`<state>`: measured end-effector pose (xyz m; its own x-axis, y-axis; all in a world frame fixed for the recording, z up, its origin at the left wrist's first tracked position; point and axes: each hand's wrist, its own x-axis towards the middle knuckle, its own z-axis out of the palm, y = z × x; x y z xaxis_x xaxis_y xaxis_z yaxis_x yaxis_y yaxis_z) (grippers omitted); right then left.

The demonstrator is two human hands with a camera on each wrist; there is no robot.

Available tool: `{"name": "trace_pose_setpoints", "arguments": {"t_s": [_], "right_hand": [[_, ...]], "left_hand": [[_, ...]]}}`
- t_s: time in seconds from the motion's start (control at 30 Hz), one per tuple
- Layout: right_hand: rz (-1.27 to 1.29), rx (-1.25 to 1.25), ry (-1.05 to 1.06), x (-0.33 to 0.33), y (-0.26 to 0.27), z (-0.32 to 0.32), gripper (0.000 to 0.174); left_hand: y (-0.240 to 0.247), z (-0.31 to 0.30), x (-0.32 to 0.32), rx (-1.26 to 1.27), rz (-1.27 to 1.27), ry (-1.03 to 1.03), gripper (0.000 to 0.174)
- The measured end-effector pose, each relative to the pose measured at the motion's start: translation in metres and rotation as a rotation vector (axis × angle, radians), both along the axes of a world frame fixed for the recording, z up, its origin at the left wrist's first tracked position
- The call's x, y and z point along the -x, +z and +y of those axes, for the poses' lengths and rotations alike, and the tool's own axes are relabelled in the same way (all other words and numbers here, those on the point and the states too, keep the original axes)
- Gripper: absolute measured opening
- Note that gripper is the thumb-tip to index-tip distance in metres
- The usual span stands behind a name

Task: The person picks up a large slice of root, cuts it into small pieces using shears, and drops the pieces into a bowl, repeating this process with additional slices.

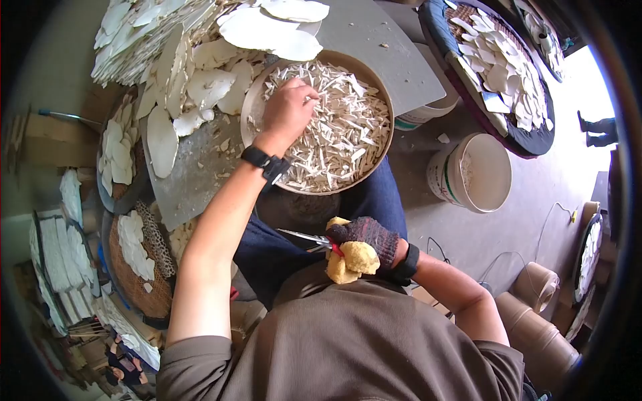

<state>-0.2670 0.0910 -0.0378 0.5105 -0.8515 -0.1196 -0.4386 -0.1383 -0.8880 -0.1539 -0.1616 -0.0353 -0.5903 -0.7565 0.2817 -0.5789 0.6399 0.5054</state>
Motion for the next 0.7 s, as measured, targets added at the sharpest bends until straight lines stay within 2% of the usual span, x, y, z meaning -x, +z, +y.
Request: {"name": "trace_pose_setpoints", "arguments": {"t_s": [0.03, 0.07, 0.1, 0.17, 0.2, 0.3, 0.43, 0.47, 0.57, 0.7], "right_hand": [[-0.006, 0.011, 0.001, 0.001, -0.001, 0.000, 0.022], [-0.011, 0.022, 0.003, 0.002, -0.002, 0.000, 0.020], [-0.015, 0.033, 0.006, 0.003, -0.002, -0.001, 0.018], [0.024, 0.029, 0.017, 0.003, -0.001, -0.002, 0.019], [0.044, 0.028, 0.022, 0.003, -0.001, -0.003, 0.020], [-0.057, 0.061, 0.026, 0.006, -0.005, -0.003, 0.021], [-0.161, 0.033, -0.019, 0.006, -0.005, -0.002, 0.022], [-0.163, 0.034, -0.024, 0.007, -0.006, -0.002, 0.024], [-0.116, 0.033, -0.022, 0.005, -0.011, -0.003, 0.025], [0.016, -0.016, 0.025, 0.004, 0.001, -0.005, 0.024]], "left_hand": [[0.000, 0.001, -0.006, -0.036, 0.060, 0.014, 0.008], [0.009, 0.004, -0.010, -0.272, 0.074, 0.098, 0.007], [0.004, 0.000, -0.020, -0.530, 0.256, 0.055, 0.012], [0.014, -0.003, -0.041, -0.926, 0.398, 0.060, 0.017], [0.024, -0.002, -0.048, -1.059, 0.448, 0.092, 0.018], [0.011, -0.020, -0.072, -1.313, 0.786, 0.124, 0.015], [-0.009, -0.046, -0.066, -1.362, 0.941, 0.199, 0.014], [-0.018, -0.051, -0.059, -1.162, 0.830, 0.229, 0.015], [-0.020, -0.054, -0.033, -0.949, 0.463, 0.338, 0.016], [-0.008, -0.043, -0.014, -1.071, 0.338, 0.159, 0.016]]}}
